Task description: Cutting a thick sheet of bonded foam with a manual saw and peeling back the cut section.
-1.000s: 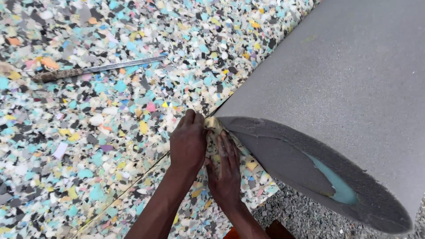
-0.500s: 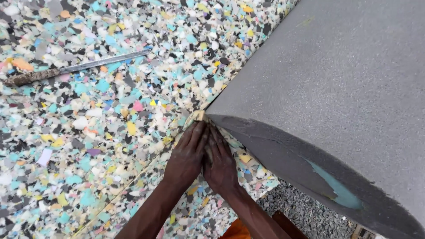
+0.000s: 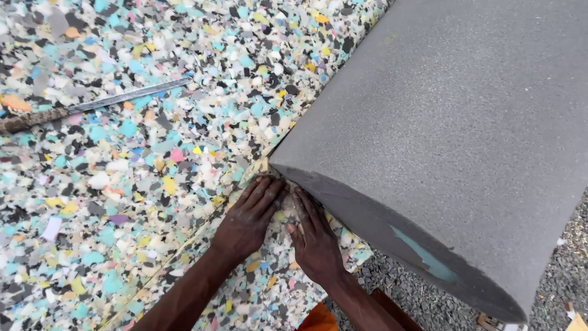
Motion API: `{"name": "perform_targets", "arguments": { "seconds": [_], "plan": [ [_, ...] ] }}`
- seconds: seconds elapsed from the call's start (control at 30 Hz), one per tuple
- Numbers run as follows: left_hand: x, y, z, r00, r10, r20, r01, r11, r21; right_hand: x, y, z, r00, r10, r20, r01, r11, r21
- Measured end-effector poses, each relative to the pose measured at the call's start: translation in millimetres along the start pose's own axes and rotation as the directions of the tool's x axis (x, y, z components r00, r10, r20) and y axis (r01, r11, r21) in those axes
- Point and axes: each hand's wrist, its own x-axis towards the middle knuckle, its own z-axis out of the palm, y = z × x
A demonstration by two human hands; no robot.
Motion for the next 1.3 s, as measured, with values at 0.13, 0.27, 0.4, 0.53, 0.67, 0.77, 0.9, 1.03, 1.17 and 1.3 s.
{"name": "perform_targets", "arguments": {
  "seconds": [0.13,0.27,0.4,0.53,0.67,0.77,0.9,1.03,1.17,1.3],
  "plan": [
    [9.0,-0.4,9.3,0.986,-0.124,0.115,0.126,0.992,-0.012,11.7,3.4,6.9,0.989,0.147,0.028,-0.148,0.988,0.039],
    [22.0,0.6,16.9,0.965,-0.198,0.172,0.196,0.980,0.031,14.7,12.6,21.8,0.992,0.128,-0.006,-0.128,0.986,-0.105],
    [16.1,3.4,10.8,0.977,-0.172,0.127,0.175,0.985,-0.013,1.8,-1.3,3.7,0.998,0.066,-0.014,-0.065,0.998,0.023],
    [13.9,15.1,-4.2,0.979,-0.156,-0.128,0.174,0.975,0.138,-3.8,-22.0,-1.8,1.000,0.002,-0.011,-0.002,1.000,-0.007],
    [18.8,15.7,-3.8,0.967,-0.228,-0.111,0.250,0.927,0.280,13.2,-16.9,10.9,0.996,-0.089,0.002,0.089,0.996,0.029],
    [16.6,10.3,11.9,0.950,-0.301,-0.079,0.310,0.939,0.151,19.1,-15.0,14.6,0.994,-0.103,0.028,0.102,0.994,0.025],
    [32.9,2.4,6.7,0.986,-0.166,-0.022,0.162,0.912,0.377,28.1,-7.2,23.7,0.995,0.005,0.103,-0.018,0.992,0.126],
    [42.4,3.8,21.3,0.983,-0.181,0.038,0.142,0.867,0.478,30.1,3.7,4.0,0.965,0.103,0.242,-0.123,0.990,0.070],
    [34.3,27.3,-11.0,0.964,-0.267,0.012,0.252,0.922,0.293,3.5,-23.8,-53.8,0.978,-0.031,0.207,-0.006,0.984,0.178],
    [11.4,32.9,-6.4,0.979,-0.182,0.095,0.158,0.964,0.212,-44.7,14.6,-47.0,0.959,0.059,0.278,-0.044,0.997,-0.060]
  ]
}}
